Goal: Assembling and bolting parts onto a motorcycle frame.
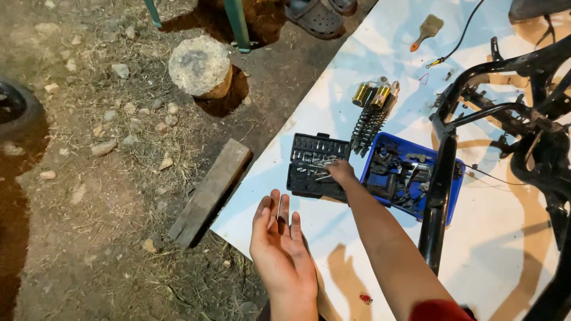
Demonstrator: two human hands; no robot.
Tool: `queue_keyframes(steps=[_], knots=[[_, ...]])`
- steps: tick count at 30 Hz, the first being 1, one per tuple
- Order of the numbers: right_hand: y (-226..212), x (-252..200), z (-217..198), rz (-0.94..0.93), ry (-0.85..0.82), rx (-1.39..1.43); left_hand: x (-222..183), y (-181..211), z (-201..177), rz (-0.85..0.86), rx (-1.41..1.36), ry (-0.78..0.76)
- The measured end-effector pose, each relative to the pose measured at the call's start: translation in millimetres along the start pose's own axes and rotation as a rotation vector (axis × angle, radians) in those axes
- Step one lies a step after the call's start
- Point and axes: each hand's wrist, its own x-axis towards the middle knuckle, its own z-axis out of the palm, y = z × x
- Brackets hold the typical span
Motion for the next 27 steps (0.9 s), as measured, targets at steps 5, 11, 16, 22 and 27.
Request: queue_keyframes(steps=[5, 11, 16, 22, 27], knots=[[-50, -34, -9, -0.082, 0.125, -0.147, -4, -1, 0, -0.019, -0.018, 0.046], [-77, -38, 12, -0.277, 0.178, -0.175, -3, -5, 0, -0.019, -0.029, 0.084], [-95, -31, 24, -0.467, 0.139, -0.268, 2, -5, -1, 0.007, -0.006, 0.127], [-94, 0, 41, -0.486, -0.007, -0.549, 3, -3, 1, 0.007, 0.005, 0.190], [-87, 8, 40, -0.328, 0.048, -0.477, 1, -1, 4, 0.009, 0.019, 0.201]])
